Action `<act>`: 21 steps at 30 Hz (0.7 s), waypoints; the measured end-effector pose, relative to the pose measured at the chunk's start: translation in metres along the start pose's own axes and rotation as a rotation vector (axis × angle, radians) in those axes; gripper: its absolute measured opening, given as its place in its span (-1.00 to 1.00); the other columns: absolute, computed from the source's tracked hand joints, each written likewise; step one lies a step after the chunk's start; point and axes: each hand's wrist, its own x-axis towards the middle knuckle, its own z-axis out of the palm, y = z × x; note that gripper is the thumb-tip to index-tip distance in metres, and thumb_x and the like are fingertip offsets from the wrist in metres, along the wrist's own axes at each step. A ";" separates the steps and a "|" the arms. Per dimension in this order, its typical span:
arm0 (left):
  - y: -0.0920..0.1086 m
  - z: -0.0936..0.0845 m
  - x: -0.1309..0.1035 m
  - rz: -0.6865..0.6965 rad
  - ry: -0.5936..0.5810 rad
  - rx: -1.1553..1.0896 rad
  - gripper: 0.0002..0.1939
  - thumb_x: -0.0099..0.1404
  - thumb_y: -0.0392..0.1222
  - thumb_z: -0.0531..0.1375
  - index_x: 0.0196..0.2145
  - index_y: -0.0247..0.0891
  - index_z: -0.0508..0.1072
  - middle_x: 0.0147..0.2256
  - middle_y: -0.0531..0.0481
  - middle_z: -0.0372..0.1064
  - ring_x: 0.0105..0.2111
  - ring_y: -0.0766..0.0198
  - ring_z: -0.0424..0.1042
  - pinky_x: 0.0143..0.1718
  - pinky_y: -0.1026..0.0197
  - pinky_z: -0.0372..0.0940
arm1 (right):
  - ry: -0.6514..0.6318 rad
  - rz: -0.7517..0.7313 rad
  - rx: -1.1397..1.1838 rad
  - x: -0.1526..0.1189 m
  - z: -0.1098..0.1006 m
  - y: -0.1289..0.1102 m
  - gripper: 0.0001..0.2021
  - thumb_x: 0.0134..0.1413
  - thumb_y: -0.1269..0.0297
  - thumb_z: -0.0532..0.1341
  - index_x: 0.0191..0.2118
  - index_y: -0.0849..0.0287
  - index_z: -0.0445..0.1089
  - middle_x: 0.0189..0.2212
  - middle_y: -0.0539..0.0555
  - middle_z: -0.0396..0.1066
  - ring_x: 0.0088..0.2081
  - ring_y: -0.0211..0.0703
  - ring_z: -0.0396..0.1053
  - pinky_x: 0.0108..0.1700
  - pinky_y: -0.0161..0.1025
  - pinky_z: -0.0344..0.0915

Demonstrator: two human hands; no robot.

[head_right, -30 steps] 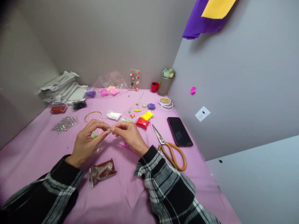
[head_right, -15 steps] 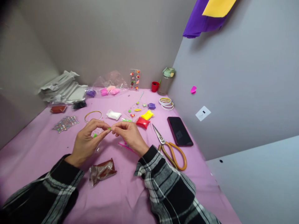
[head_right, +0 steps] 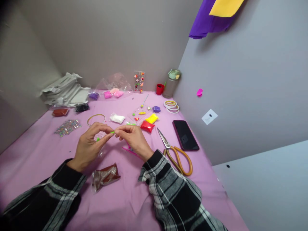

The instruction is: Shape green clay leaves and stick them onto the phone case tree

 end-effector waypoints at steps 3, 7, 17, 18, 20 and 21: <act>0.000 0.000 0.001 -0.009 -0.006 -0.008 -0.94 0.33 -0.33 0.25 -0.28 -0.20 0.51 -0.32 0.00 0.41 -0.26 0.19 0.41 -0.15 0.12 0.29 | 0.004 0.017 0.001 0.000 0.000 0.000 -0.85 0.00 0.19 0.36 -0.45 0.15 0.51 -0.49 -0.04 0.44 -0.42 -0.27 0.30 -0.29 -0.29 0.28; 0.000 0.001 0.001 -0.012 -0.022 -0.014 -0.94 0.32 -0.32 0.26 -0.26 -0.20 0.51 -0.30 0.00 0.41 -0.24 0.18 0.41 -0.15 0.12 0.29 | -0.008 0.005 0.016 -0.001 0.000 0.000 -0.86 0.01 0.22 0.36 -0.45 0.16 0.51 -0.49 -0.04 0.43 -0.43 -0.29 0.29 -0.28 -0.29 0.27; -0.001 0.001 0.000 -0.006 0.012 -0.010 -0.93 0.33 -0.35 0.25 -0.28 -0.21 0.50 -0.30 0.00 0.42 -0.25 0.21 0.41 -0.15 0.15 0.29 | -0.007 0.010 0.001 0.001 -0.001 0.002 -0.83 0.04 0.18 0.34 -0.44 0.17 0.50 -0.49 -0.03 0.43 -0.44 -0.29 0.30 -0.28 -0.29 0.28; 0.000 0.001 0.000 -0.006 0.010 -0.010 -0.93 0.33 -0.34 0.25 -0.28 -0.21 0.50 -0.30 0.00 0.41 -0.25 0.21 0.41 -0.15 0.15 0.29 | -0.009 0.015 0.005 0.001 -0.001 0.002 -0.83 0.03 0.18 0.35 -0.44 0.17 0.50 -0.49 -0.03 0.43 -0.44 -0.29 0.30 -0.28 -0.28 0.28; 0.000 0.000 0.000 -0.005 0.005 -0.011 -0.93 0.32 -0.34 0.26 -0.27 -0.21 0.50 -0.31 0.00 0.41 -0.25 0.21 0.41 -0.15 0.14 0.29 | -0.011 0.017 0.016 0.000 -0.001 0.001 -0.84 0.02 0.20 0.35 -0.44 0.17 0.50 -0.49 -0.04 0.43 -0.44 -0.30 0.30 -0.28 -0.28 0.28; 0.000 0.000 0.000 -0.004 0.000 -0.012 -0.93 0.32 -0.34 0.26 -0.27 -0.21 0.51 -0.30 0.00 0.42 -0.25 0.20 0.41 -0.15 0.14 0.29 | -0.011 0.018 0.021 0.000 -0.001 0.001 -0.85 0.02 0.20 0.35 -0.44 0.17 0.50 -0.49 -0.04 0.43 -0.44 -0.30 0.30 -0.27 -0.28 0.28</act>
